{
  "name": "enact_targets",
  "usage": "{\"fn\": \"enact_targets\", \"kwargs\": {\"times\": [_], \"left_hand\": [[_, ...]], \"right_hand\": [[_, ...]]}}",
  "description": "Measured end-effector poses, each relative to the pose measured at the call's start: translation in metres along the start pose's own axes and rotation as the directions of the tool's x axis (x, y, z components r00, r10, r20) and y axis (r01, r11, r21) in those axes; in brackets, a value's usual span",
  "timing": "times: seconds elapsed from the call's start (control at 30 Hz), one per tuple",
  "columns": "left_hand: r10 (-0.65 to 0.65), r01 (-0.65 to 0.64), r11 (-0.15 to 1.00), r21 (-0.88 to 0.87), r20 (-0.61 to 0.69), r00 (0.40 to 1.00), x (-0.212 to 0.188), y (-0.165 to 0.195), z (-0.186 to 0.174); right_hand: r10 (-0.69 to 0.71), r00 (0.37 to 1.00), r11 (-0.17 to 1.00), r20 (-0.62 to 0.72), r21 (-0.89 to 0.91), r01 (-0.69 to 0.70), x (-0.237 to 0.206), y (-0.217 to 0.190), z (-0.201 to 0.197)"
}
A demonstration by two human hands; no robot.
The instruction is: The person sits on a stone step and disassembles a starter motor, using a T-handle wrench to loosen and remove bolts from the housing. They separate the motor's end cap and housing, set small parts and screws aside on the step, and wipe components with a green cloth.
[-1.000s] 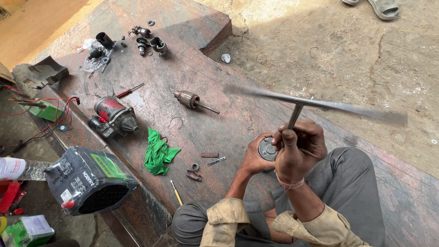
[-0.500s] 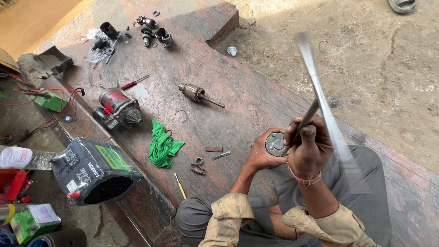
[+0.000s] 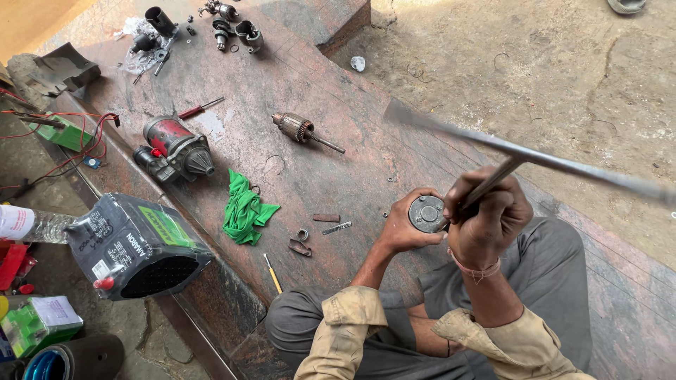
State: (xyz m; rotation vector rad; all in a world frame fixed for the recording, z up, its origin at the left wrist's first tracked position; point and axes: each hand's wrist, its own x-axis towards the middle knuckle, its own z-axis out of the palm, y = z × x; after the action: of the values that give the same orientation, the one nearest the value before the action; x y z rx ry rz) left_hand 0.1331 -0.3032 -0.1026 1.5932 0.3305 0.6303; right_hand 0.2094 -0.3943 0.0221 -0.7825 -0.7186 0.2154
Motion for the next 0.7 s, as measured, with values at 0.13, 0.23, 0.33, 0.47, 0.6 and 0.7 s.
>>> {"fn": "enact_targets", "kwargs": {"times": [0.13,0.23,0.33,0.47,0.6,0.7], "left_hand": [[0.017,-0.017,1.0,-0.014,-0.018,1.0,-0.0019,-0.0029,0.0023],[0.014,-0.014,0.999,-0.036,-0.017,1.0,-0.0022,-0.0046,0.0025],[0.013,-0.014,1.0,-0.015,-0.019,1.0,-0.0016,-0.0057,0.0019],[0.031,-0.03,0.999,0.022,-0.019,0.999,-0.001,-0.0054,0.002],[-0.017,0.016,0.997,-0.08,-0.009,1.0,-0.0018,-0.0044,0.0029],[0.006,-0.006,0.997,-0.075,-0.005,1.0,-0.0016,-0.0046,0.0029]], "right_hand": [[-0.038,0.998,0.996,-0.048,-0.079,0.034,0.0042,-0.0028,0.0046],[-0.049,0.999,0.999,-0.024,-0.006,0.049,0.0053,-0.0032,0.0044],[-0.086,0.996,0.996,0.026,-0.005,0.086,0.0015,-0.0018,0.0056],[-0.091,0.995,0.996,-0.041,0.014,0.091,-0.0008,-0.0031,0.0071],[-0.118,0.993,0.993,0.001,-0.004,0.118,0.0034,-0.0066,0.0034],[-0.075,0.997,0.997,-0.015,0.033,0.076,0.001,-0.006,0.0007]]}}
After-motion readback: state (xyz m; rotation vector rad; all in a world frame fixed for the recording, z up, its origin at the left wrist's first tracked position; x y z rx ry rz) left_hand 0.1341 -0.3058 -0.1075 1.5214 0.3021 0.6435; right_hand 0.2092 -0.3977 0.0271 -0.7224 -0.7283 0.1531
